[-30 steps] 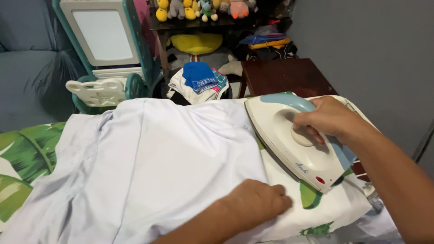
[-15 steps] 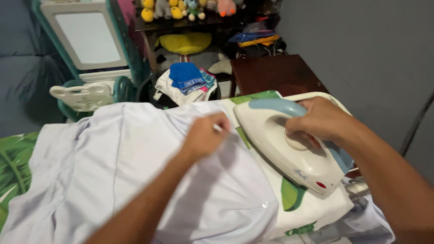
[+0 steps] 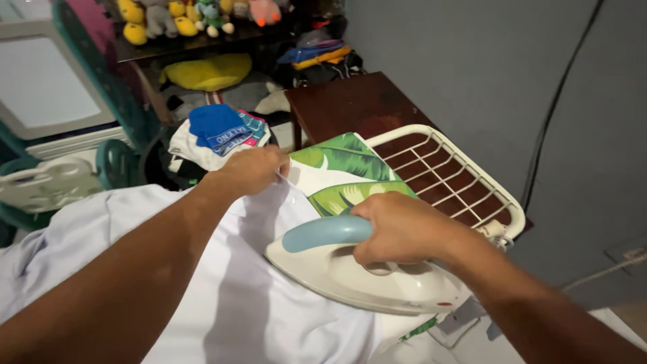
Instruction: The person irons a white shirt on an ironing board, moving the iron over the fabric while smoothing it by hand and flipping different sections of the shirt.
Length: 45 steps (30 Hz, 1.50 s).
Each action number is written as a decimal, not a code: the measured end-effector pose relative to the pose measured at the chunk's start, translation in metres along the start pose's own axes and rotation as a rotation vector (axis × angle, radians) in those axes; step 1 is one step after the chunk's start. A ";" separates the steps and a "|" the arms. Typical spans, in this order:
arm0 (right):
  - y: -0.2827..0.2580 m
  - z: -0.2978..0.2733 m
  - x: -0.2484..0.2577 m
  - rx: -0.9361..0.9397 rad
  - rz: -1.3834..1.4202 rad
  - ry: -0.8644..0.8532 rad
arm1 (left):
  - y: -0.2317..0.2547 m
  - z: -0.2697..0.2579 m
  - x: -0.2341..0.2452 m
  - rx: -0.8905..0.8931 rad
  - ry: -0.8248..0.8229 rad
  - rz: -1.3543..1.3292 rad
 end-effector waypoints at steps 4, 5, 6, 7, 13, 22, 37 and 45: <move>0.002 0.015 0.002 -0.071 -0.129 0.113 | 0.001 0.013 -0.008 -0.095 0.121 -0.023; 0.003 0.021 0.002 -0.069 -0.131 0.110 | 0.002 0.014 -0.012 -0.112 0.173 -0.034; 0.004 0.027 0.003 -0.052 -0.156 0.145 | 0.002 0.015 -0.015 -0.128 0.225 -0.045; 0.004 0.031 0.005 -0.036 -0.182 0.181 | 0.000 0.014 -0.018 -0.125 0.225 -0.045; -0.011 0.041 -0.001 0.145 -0.207 -0.090 | -0.005 -0.002 -0.006 -0.163 0.290 -0.264; -0.022 0.041 -0.008 -0.026 -0.171 -0.032 | -0.033 -0.060 0.023 0.015 0.683 -0.726; -0.005 0.047 -0.007 0.013 -0.135 0.154 | -0.127 -0.392 -0.056 1.547 0.742 0.221; -0.024 0.048 -0.014 -0.044 -0.077 0.121 | -0.111 -0.392 -0.022 1.444 0.562 -0.338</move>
Point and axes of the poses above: each hand's wrist, its own z-axis towards the middle knuckle, its own x-axis out of the back of the hand, y = z × x, the point moved 2 cm from there along z, towards the middle knuckle, and after that the axes turned 2 degrees about -z, right-handed, at the moved point
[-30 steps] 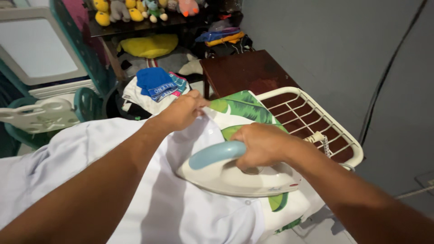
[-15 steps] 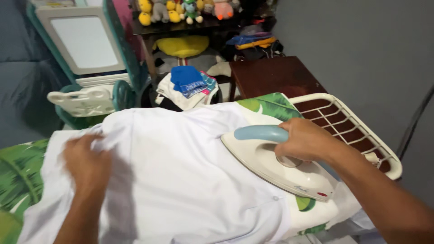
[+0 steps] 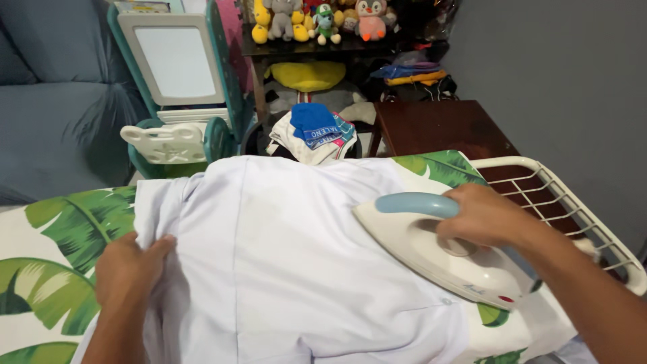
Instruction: The person irons a white shirt on an ironing board, moving the iron over the fabric while smoothing it by hand and flipping different sections of the shirt.
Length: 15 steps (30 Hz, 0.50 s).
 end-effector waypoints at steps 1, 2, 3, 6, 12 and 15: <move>-0.003 0.002 -0.003 0.008 0.011 -0.008 | -0.005 -0.001 0.002 -0.008 -0.007 -0.031; -0.006 0.005 -0.006 0.016 0.022 -0.016 | -0.009 -0.001 0.004 -0.016 -0.014 -0.062; -0.006 0.006 -0.006 0.023 0.018 -0.019 | -0.012 0.001 0.003 -0.009 -0.011 -0.062; -0.009 0.005 -0.002 0.074 -0.028 -0.025 | -0.021 0.007 0.003 -0.087 0.012 -0.131; -0.032 0.008 -0.009 0.113 -0.137 -0.038 | -0.022 -0.011 0.012 -0.020 0.032 -0.074; -0.040 0.012 -0.019 0.222 -0.107 -0.139 | -0.022 -0.020 0.012 -0.020 0.120 -0.063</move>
Point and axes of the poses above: each hand's wrist, its own z-axis towards the middle knuckle, its own x-axis out of the back of the hand, y = z × x, the point moved 2 cm from there along z, towards the middle knuckle, and after that the axes turned 2 degrees about -z, right-handed, at the moved point
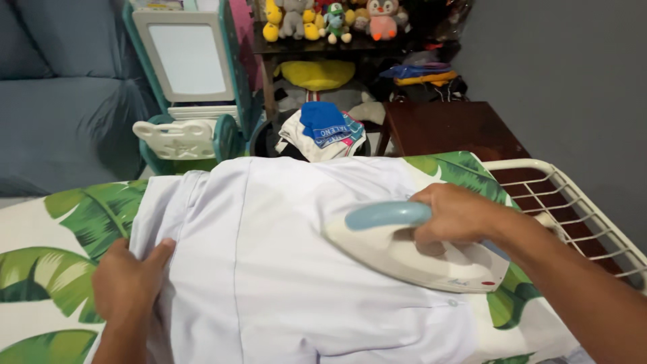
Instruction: The person irons a white shirt on an ironing board, moving the iron over the fabric while smoothing it by hand and flipping different sections of the shirt.
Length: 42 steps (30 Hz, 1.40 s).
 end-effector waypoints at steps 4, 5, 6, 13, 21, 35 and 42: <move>0.026 -0.005 0.002 0.057 0.013 -0.091 | -0.011 0.004 0.001 0.043 -0.047 -0.012; 0.037 -0.009 0.007 0.011 0.002 -0.057 | -0.016 0.007 0.003 0.058 -0.123 -0.051; 0.046 -0.012 0.011 -0.031 -0.011 -0.026 | -0.021 0.012 0.008 0.070 -0.116 -0.048; 0.054 0.000 -0.008 -0.007 -0.025 -0.124 | -0.046 0.006 0.009 0.234 -0.653 -0.362; 0.072 0.004 -0.001 -0.152 -0.065 -0.110 | -0.035 -0.011 0.022 0.370 -0.600 -0.556; -0.070 -0.011 -0.024 0.156 -0.107 -0.187 | -0.035 -0.015 0.027 0.317 -0.525 -0.570; -0.078 -0.009 -0.016 0.206 -0.184 -0.169 | -0.047 0.009 0.019 0.244 -0.545 -0.205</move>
Point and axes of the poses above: each hand's wrist, its own z-axis towards the middle knuckle, its own x-axis out of the back of the hand, y = z × x, the point moved 2 cm from there along z, towards the middle knuckle, and after that the axes turned 2 degrees about -z, right-handed, at the moved point
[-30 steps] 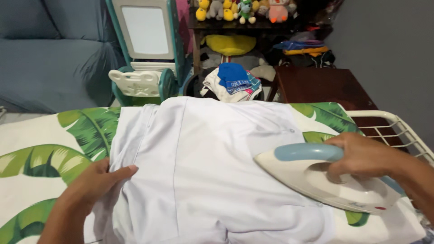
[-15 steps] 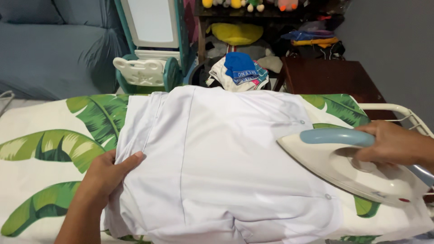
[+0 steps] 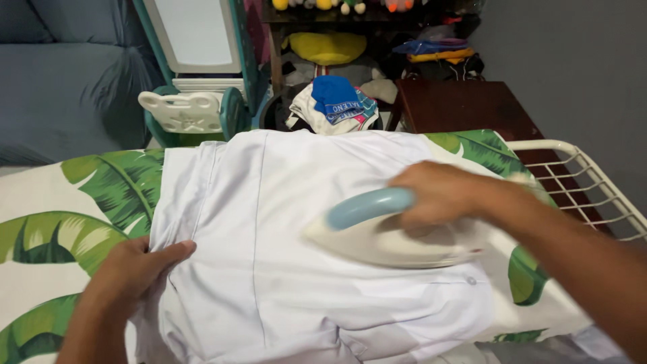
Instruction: The person irons a white shirt on an ironing board, moving the iron over the fabric while smoothing it by hand and flipping different sections of the shirt.
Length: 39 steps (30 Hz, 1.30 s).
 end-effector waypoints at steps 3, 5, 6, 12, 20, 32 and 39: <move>0.071 -0.007 0.006 -0.238 0.094 0.080 | 0.011 0.013 0.001 0.061 -0.084 -0.101; 0.114 -0.015 0.007 -0.286 0.049 0.187 | 0.025 0.022 0.008 0.090 -0.008 0.263; 0.126 -0.015 0.007 -0.301 0.025 0.257 | 0.031 0.026 0.008 0.094 -0.004 0.259; 0.129 -0.001 -0.001 -0.382 0.079 0.334 | 0.050 0.051 -0.002 0.051 -0.010 0.341; 0.131 -0.025 0.001 -0.438 0.156 0.272 | 0.037 0.052 -0.005 0.199 -0.091 -0.184; 0.115 -0.024 0.003 -0.316 0.213 0.125 | 0.030 0.037 -0.013 0.066 0.072 -0.109; -0.003 0.010 -0.004 0.161 0.123 0.090 | 0.040 0.000 -0.006 -0.172 0.174 -0.095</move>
Point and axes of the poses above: each hand's wrist, its own z-axis towards the middle knuckle, its own x-axis out of the back of the hand, y = z × x, the point moved 2 cm from there along z, towards the middle knuckle, and after that the axes turned 2 degrees about -z, right-handed, at the moved point
